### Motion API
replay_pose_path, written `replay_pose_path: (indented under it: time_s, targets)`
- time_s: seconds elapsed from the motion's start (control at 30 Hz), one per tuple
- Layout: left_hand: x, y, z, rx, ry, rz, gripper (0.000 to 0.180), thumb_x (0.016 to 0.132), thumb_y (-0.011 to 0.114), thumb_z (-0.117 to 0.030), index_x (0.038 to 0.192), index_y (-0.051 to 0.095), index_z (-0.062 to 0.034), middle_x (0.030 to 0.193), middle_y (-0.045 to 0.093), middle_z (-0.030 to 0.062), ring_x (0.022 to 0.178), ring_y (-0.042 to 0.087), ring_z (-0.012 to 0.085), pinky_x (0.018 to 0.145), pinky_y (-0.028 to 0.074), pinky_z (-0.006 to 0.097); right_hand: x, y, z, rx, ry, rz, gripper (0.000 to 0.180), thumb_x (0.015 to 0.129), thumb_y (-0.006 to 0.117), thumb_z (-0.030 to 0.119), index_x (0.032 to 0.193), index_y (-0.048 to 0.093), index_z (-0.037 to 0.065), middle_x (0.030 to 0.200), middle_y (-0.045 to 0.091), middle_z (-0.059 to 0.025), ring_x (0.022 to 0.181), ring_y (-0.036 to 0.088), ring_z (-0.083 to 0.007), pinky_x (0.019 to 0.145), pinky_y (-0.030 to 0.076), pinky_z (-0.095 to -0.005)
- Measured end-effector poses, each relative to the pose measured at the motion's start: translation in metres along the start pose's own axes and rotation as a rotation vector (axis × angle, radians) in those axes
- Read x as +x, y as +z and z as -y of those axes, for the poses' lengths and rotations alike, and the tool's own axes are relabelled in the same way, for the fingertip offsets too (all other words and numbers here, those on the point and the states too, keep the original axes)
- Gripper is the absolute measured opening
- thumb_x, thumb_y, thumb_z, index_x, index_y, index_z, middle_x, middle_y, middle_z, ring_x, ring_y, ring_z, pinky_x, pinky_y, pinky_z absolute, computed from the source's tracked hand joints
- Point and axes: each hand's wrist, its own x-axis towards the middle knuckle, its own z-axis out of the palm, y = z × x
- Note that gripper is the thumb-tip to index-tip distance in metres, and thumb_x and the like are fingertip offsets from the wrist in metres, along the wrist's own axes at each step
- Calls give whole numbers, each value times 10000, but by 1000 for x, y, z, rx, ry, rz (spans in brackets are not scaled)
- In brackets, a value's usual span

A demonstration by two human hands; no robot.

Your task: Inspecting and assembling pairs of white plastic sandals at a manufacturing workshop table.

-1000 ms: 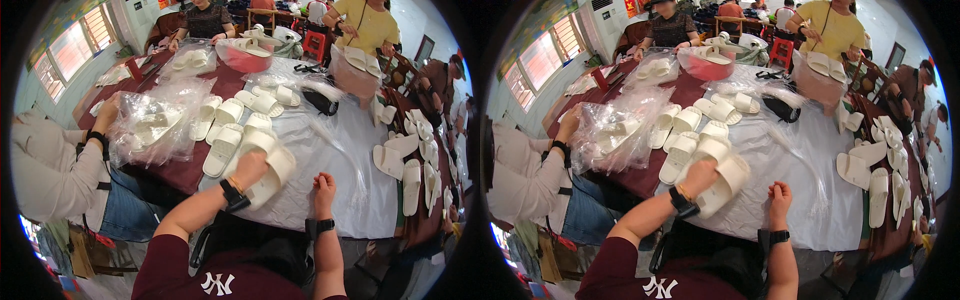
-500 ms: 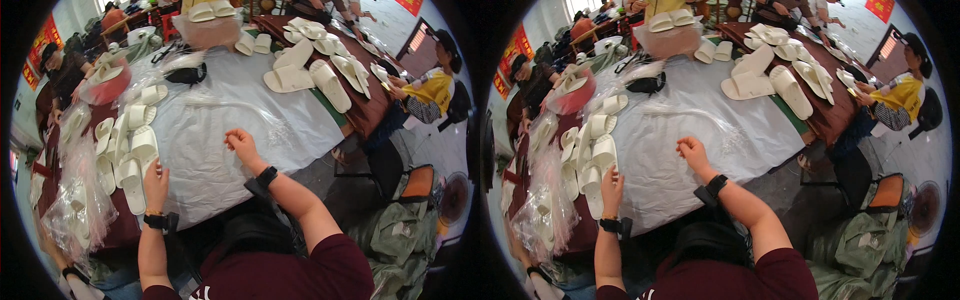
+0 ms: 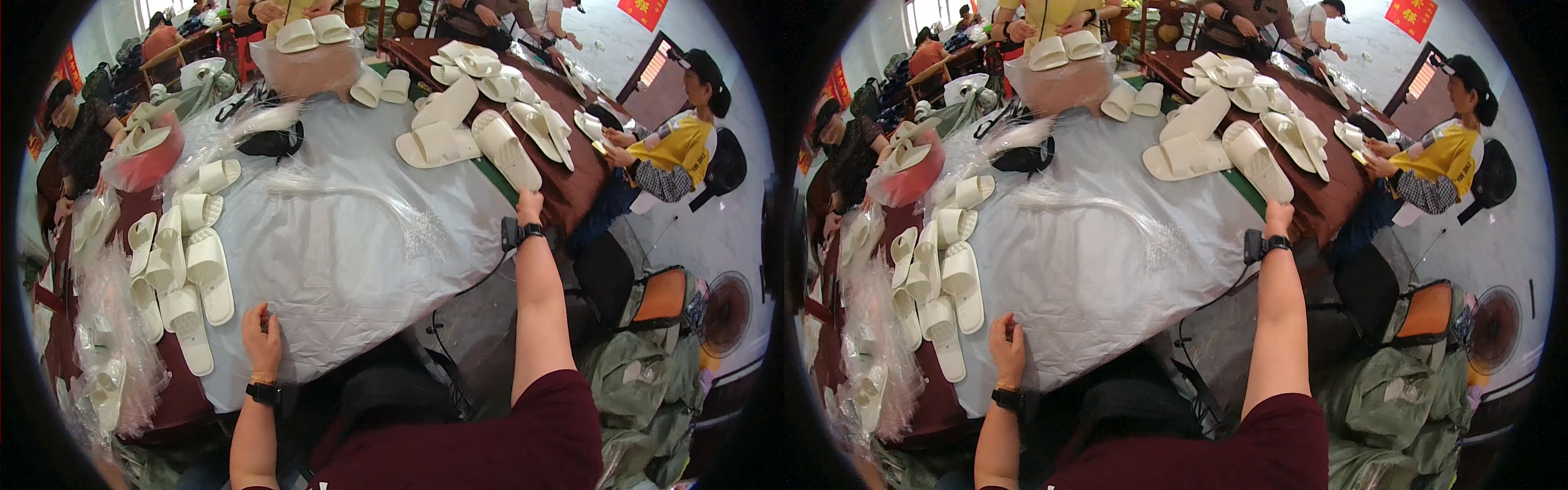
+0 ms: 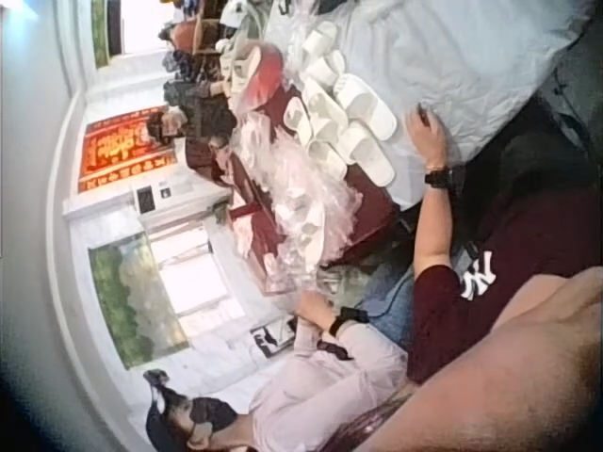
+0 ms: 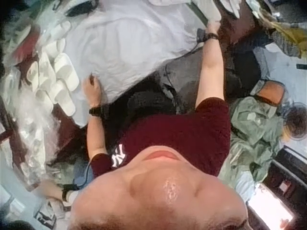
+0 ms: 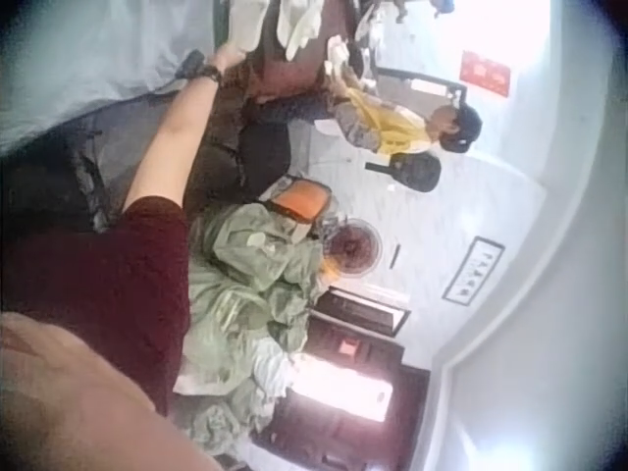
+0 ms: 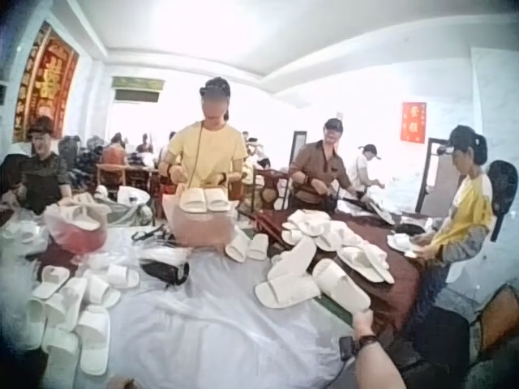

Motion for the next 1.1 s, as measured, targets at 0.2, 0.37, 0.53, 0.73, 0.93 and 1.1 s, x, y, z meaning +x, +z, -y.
replay_pose_path:
  time_s: [0.2, 0.37, 0.53, 0.73, 0.93, 1.1]
  targets:
    - [0, 3, -2, 36, 30, -21, 258, 755, 611, -2, 1013, 595, -7, 865, 559, 108, 795, 548, 252, 744, 456, 345, 8, -18, -4, 157, 82, 137, 508, 756, 704, 257, 1187, 504, 77, 988, 580, -48, 794, 527, -150, 535, 406, -281]
    - [0, 3, -5, 95, 38, -39, 249, 750, 620, -15, 998, 602, -10, 860, 557, 109, 790, 546, 261, 733, 455, 351, 10, 2, 1, 60, 31, 72, 347, 788, 702, 306, 1016, 576, 78, 738, 560, 2, 581, 496, -108, 466, 379, -259]
    - [-4, 1, -5, 101, 33, -60, 236, 752, 629, -36, 986, 606, -12, 864, 560, 114, 788, 546, 270, 728, 453, 358, -17, 13, 32, 301, 137, 390, 191, 848, 658, 277, 845, 603, 94, 654, 548, 15, 493, 482, -107, 410, 373, -250]
    - [-5, 0, -7, 107, -11, -53, 218, 767, 620, -54, 982, 611, -18, 859, 574, 117, 799, 557, 278, 725, 457, 358, -58, -6, 101, 784, 102, 424, 148, 853, 649, 226, 873, 579, 97, 700, 571, -4, 500, 500, -120, 429, 389, -246]
    - [-1, -2, -4, 55, -25, -80, 222, 775, 618, -63, 993, 614, -19, 871, 597, 108, 807, 571, 271, 738, 464, 353, -148, -63, 158, 1027, -70, 674, 221, 894, 573, 244, 985, 550, 43, 762, 527, -24, 592, 448, -127, 523, 362, -264]
    - [1, -3, 0, -72, -53, -63, 254, 784, 634, -97, 1027, 617, -22, 896, 619, 108, 820, 592, 250, 745, 472, 338, -247, -89, 177, 1099, -57, 946, 294, 912, 550, 309, 931, 528, 16, 678, 388, -12, 589, 348, -130, 547, 308, -271]
